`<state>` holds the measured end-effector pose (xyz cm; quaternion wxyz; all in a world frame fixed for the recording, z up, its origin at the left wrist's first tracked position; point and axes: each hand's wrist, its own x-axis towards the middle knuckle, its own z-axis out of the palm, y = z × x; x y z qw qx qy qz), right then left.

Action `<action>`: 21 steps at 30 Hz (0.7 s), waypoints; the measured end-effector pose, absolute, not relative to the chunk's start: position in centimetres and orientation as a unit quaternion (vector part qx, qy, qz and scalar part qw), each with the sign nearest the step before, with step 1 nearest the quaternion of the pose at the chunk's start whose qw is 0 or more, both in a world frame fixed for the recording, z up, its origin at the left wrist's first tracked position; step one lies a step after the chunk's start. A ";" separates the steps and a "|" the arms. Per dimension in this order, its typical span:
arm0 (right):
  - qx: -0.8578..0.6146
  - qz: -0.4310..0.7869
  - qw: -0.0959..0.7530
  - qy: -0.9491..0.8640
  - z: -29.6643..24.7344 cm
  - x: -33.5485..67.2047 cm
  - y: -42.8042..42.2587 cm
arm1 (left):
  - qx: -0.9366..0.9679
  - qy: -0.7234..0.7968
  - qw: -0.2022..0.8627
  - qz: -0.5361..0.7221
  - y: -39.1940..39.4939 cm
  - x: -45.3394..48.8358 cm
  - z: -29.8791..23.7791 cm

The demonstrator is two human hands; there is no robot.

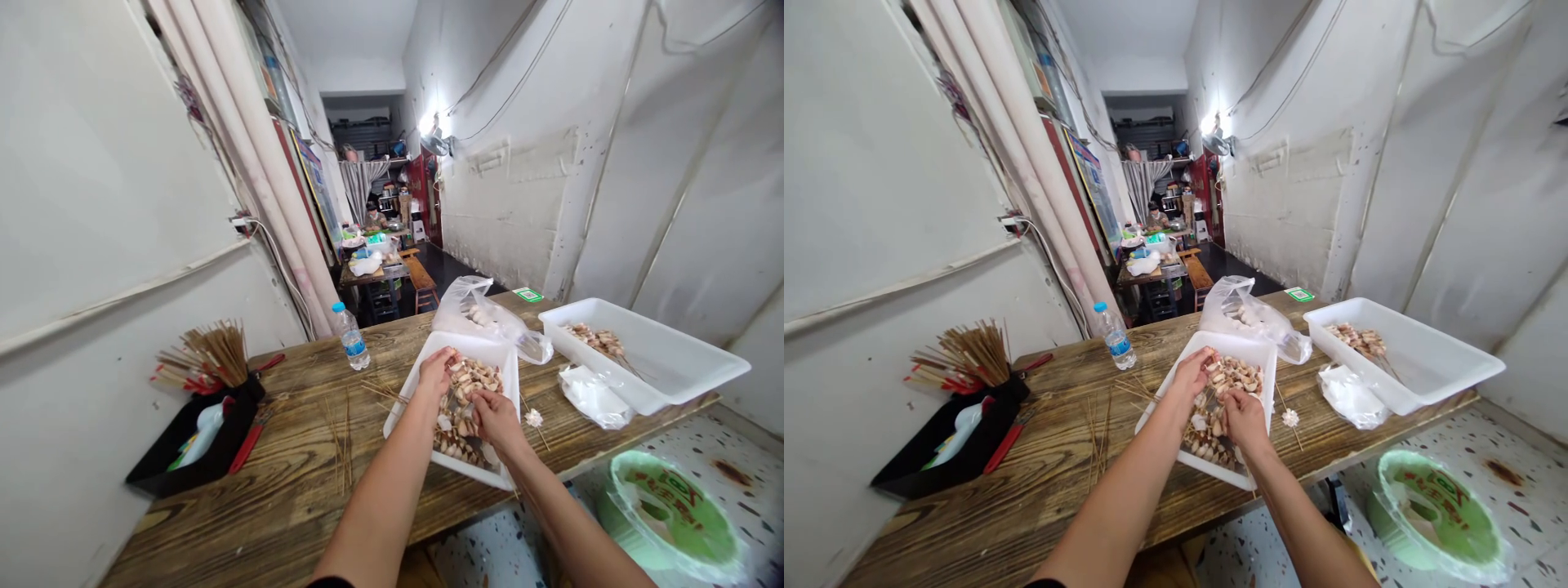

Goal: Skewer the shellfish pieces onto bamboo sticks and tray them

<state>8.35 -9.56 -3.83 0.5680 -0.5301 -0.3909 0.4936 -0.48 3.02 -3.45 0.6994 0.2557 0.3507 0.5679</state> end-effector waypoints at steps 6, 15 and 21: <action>-0.535 0.503 0.561 -0.383 -3.3 8.3 -9.8 | 0.251 0.358 0.693 0.573 2.9 -0.4 -3.2; -0.538 0.491 0.563 -0.390 -3.6 8.4 -9.7 | 0.258 0.366 0.684 0.576 2.6 -0.3 -2.7; -0.534 0.476 0.574 -0.398 -4.3 8.5 -9.5 | 0.260 0.381 0.684 0.565 2.4 -0.1 -2.7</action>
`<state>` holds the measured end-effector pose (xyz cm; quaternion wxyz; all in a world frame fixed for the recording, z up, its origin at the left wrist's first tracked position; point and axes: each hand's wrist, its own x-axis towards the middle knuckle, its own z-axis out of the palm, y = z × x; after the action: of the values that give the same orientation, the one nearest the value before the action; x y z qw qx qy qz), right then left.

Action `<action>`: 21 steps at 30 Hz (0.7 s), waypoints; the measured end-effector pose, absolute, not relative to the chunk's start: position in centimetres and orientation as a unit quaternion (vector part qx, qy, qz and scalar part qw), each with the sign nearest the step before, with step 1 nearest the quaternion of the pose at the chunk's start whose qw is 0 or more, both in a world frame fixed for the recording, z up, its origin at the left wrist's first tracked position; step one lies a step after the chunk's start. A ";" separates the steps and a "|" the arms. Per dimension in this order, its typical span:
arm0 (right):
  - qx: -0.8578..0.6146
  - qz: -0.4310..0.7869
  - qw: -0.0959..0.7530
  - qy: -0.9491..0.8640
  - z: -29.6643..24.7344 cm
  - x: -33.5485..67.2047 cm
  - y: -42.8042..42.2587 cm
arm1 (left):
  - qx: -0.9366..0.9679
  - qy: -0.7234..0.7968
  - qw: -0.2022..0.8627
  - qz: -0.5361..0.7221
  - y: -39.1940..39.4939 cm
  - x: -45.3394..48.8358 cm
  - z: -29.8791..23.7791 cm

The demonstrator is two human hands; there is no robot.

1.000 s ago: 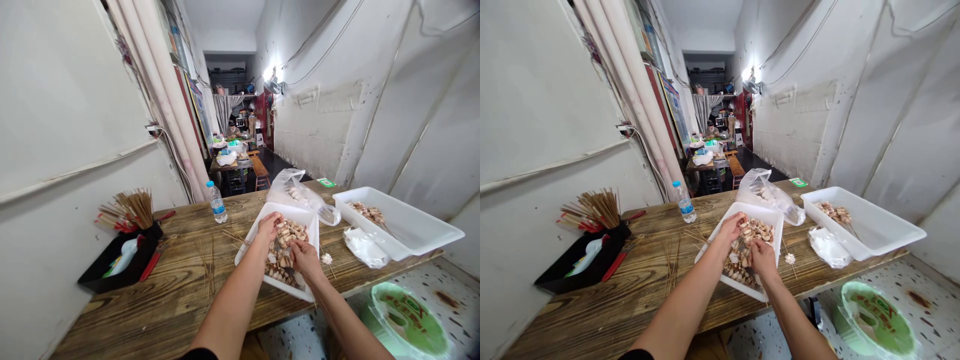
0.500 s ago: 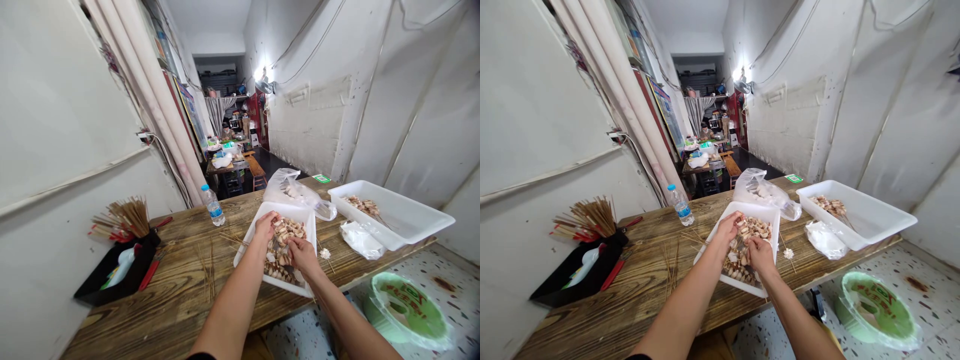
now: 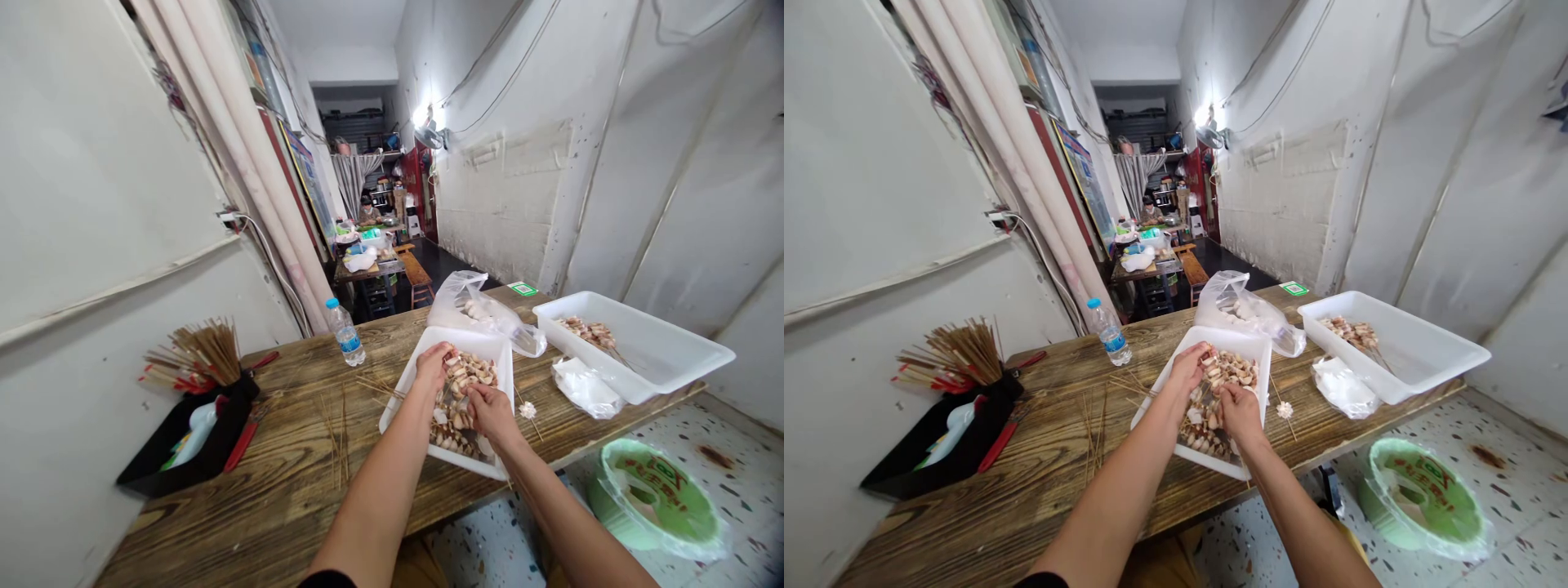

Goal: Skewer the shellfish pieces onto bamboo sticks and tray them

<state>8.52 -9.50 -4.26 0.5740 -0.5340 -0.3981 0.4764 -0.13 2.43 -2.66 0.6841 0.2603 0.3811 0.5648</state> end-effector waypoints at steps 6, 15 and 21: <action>-0.545 0.459 0.573 -0.404 -4.7 8.6 -9.2 | 0.253 0.390 0.677 0.571 2.1 0.1 -2.6; -0.559 0.453 0.568 -0.400 -4.5 8.7 -9.2 | 0.279 0.414 0.674 0.545 1.4 0.2 -1.8; -0.584 0.424 0.548 -0.423 -4.9 8.8 -9.2 | 0.296 0.426 0.670 0.530 1.3 0.2 -1.8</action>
<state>8.85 -9.24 -4.88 0.5477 -0.5840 -0.4231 0.4243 0.21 1.29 -1.77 0.6703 0.2960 0.4263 0.5305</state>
